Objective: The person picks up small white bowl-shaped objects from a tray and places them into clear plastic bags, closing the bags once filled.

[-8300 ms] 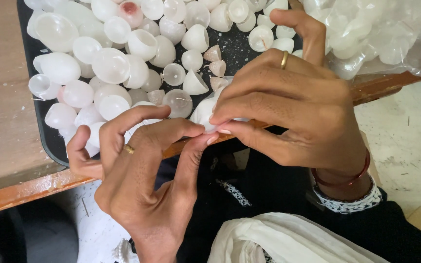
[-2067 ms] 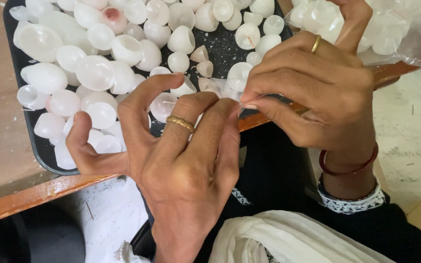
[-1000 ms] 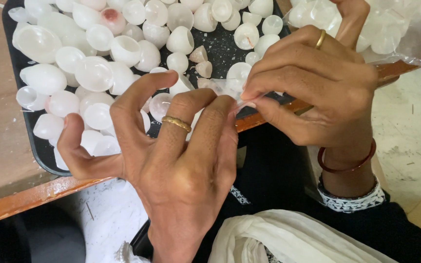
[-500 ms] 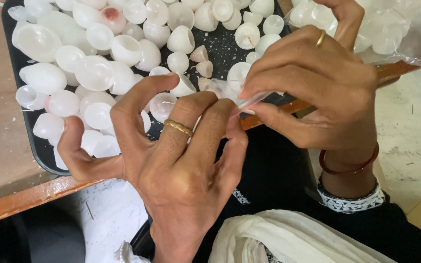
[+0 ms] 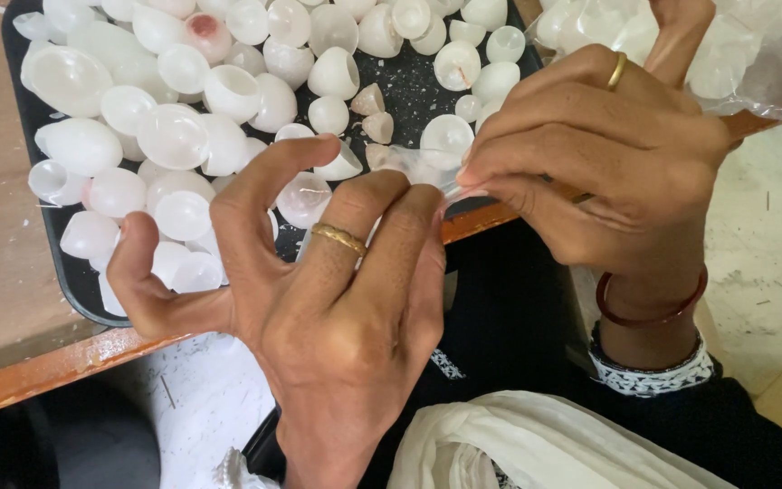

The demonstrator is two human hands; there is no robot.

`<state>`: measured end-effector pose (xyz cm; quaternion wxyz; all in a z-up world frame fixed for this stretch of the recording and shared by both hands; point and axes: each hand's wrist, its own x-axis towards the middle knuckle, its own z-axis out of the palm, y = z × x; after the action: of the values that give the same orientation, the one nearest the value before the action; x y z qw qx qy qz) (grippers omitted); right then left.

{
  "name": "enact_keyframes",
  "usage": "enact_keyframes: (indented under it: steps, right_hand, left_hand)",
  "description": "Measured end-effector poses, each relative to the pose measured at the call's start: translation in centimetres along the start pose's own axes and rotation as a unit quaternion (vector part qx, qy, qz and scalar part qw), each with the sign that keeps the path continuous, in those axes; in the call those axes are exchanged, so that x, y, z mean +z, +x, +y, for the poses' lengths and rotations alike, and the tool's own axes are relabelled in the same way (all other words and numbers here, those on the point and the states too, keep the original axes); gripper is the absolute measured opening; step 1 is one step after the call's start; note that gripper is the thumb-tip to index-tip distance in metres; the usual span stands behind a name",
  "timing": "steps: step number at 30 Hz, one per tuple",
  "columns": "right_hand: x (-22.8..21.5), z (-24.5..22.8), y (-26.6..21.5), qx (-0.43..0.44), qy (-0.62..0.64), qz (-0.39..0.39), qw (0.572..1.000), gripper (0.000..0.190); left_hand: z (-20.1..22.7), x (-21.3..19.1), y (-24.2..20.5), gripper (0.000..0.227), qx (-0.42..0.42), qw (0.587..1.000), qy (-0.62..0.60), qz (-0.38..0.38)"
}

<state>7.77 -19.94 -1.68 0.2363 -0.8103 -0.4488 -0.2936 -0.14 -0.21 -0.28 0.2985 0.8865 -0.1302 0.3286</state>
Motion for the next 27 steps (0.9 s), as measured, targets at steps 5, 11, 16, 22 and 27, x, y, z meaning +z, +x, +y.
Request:
enact_keyframes:
  steps: [5, 11, 16, 22, 27]
  right_hand:
    - [-0.4, 0.0, 0.0, 0.007, 0.018, -0.009, 1.000, 0.009]
    - [-0.3, -0.1, 0.3, 0.049, 0.010, 0.004, 0.999, 0.011]
    - [-0.1, -0.2, 0.5, 0.039, 0.019, 0.020, 0.999, 0.012]
    - [-0.2, -0.7, 0.9, 0.006, 0.031, 0.004, 0.999, 0.015]
    - [0.1, -0.5, 0.8, -0.021, 0.013, 0.031, 0.999, 0.012]
  left_hand:
    - [-0.2, 0.2, 0.0, 0.017, -0.006, 1.000, -0.004, 0.012]
    - [-0.2, 0.1, 0.0, 0.020, -0.002, 1.000, -0.019, 0.005]
    - [-0.1, -0.4, 0.5, 0.019, -0.004, 1.000, 0.006, -0.010]
    - [0.2, 0.2, 0.4, 0.013, 0.001, 1.000, 0.011, 0.011]
    - [0.1, 0.0, -0.2, 0.011, -0.008, 1.000, 0.012, 0.000]
